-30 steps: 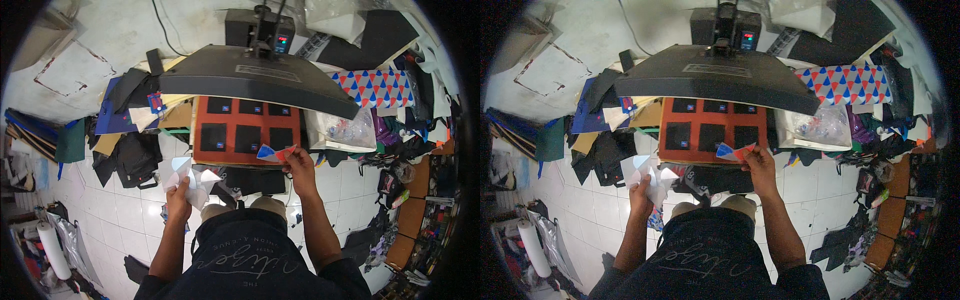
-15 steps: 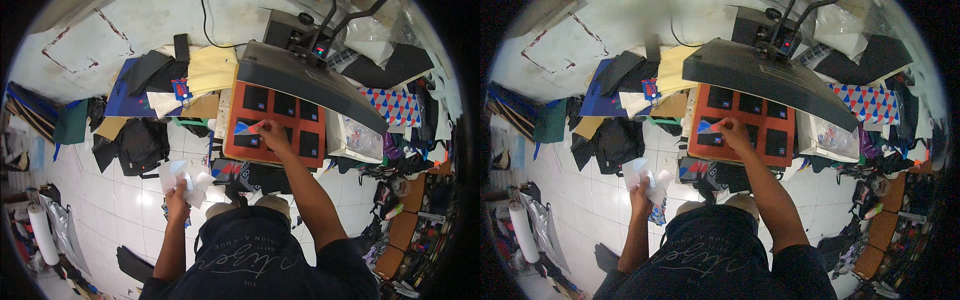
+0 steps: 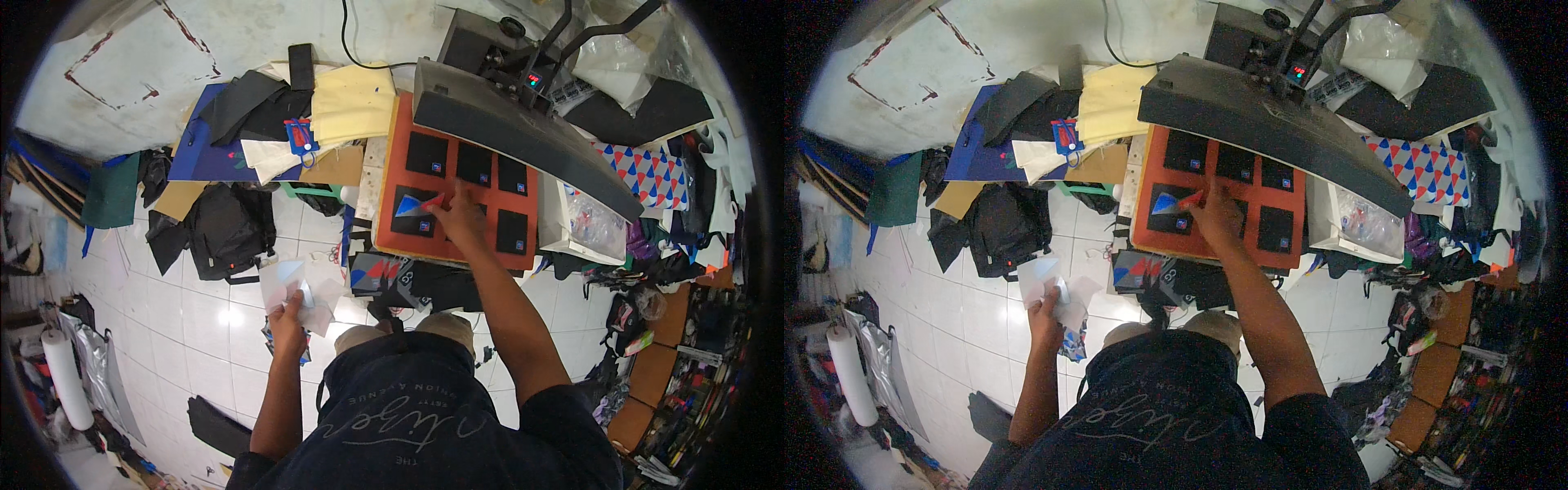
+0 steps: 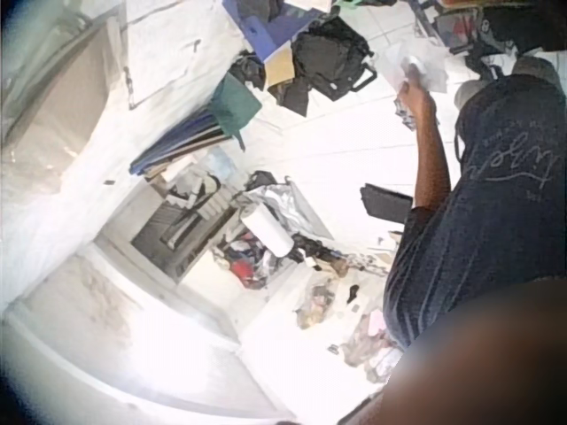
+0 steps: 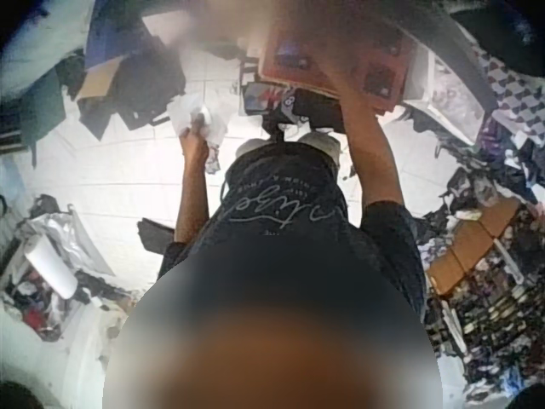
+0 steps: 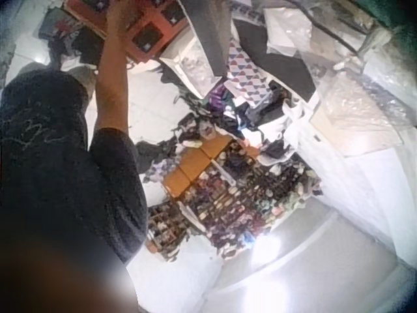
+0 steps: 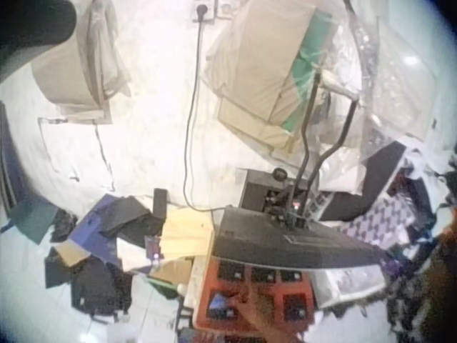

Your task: The person places small black rectangular items on a red board, then applies patterned triangular transfers to each item. They use a heat press to apply pressure and heat, then remove the finished items and repeat the process with new items.

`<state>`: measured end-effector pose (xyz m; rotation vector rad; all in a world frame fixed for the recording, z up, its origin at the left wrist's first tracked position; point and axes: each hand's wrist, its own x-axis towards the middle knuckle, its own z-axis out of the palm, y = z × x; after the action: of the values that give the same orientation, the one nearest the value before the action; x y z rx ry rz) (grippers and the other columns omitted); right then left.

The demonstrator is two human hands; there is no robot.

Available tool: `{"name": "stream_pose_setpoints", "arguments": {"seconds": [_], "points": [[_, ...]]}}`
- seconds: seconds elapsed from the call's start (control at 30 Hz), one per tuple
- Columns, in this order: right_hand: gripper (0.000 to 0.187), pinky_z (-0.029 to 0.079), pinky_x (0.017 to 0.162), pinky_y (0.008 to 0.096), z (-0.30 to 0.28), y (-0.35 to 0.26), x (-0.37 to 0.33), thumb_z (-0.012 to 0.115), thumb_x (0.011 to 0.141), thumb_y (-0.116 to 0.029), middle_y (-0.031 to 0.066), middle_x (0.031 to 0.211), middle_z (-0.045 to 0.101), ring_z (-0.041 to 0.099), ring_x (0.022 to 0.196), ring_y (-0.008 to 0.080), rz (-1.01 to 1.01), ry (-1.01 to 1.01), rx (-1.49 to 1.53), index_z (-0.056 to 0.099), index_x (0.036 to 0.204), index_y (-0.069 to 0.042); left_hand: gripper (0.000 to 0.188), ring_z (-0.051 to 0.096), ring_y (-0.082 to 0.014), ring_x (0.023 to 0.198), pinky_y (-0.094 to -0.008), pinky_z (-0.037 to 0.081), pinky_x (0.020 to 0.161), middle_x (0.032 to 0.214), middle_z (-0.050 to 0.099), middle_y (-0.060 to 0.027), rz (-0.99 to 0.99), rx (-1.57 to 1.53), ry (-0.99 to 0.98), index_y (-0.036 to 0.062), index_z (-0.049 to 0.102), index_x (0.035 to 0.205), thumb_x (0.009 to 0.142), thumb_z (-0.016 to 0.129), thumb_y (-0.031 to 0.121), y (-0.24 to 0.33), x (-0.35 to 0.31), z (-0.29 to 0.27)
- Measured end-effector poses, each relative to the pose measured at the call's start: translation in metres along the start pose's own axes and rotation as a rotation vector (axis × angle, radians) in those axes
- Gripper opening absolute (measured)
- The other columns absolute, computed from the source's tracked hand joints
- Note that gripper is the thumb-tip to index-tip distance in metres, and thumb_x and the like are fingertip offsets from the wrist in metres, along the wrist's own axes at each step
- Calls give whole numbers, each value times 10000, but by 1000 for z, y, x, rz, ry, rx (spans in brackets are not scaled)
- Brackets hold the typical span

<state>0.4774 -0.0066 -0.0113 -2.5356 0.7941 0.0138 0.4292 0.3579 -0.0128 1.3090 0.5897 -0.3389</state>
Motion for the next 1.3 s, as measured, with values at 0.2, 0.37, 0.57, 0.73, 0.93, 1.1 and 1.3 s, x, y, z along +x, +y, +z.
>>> {"name": "stream_pose_setpoints", "arguments": {"seconds": [0.2,0.37,0.57,0.73,0.93,1.1,1.3], "points": [[407,436,826,432,11,6,-21,645,846,-298,84,1059,583,582,972,262,-510,84,-158,588,1208,-122,384,589,-213,1007,-325,502,821,1145,592,-126,-44,38,-29,-16,518,1241,898,612,127,-1,4,3],[421,350,925,435,28,-10,-44,578,875,-346,89,1174,546,504,1117,249,-513,59,-288,588,1231,-122,379,585,-210,1026,-321,491,845,1152,591,-129,3,20,-68,-20,516,1247,903,602,114,-1,4,5],[430,341,939,455,30,-8,-51,571,878,-348,108,1234,529,491,1140,268,-554,63,-265,581,1237,-113,379,591,-210,1017,-321,493,842,1151,594,-133,34,46,-57,-28,520,1239,900,611,114,-7,6,1],[449,356,938,490,34,-8,-56,578,869,-345,139,1225,526,502,1137,319,-550,76,-220,547,1235,-88,388,603,-213,986,-323,505,818,1139,602,-141,30,26,-70,-43,522,1231,894,621,122,-14,-1,2],[463,347,954,511,38,-12,-57,584,869,-352,136,1240,506,471,1172,318,-531,78,-215,526,1252,-97,403,611,-217,958,-323,511,804,1123,608,-149,-17,89,-49,-58,519,1230,890,631,128,-23,6,-5],[472,332,972,510,40,-13,-57,588,871,-355,146,1240,506,453,1192,315,-506,79,-195,523,1257,-91,399,591,-217,1006,-331,498,835,1145,599,-139,-6,64,-84,-45,522,1234,888,625,127,-18,5,-5],[487,325,960,492,37,-15,-57,603,863,-361,158,1263,505,472,1169,312,-498,60,-163,536,1247,-69,383,587,-215,1007,-329,493,837,1141,600,-134,45,80,-94,-29,531,1229,891,618,128,-19,8,-6]]}}
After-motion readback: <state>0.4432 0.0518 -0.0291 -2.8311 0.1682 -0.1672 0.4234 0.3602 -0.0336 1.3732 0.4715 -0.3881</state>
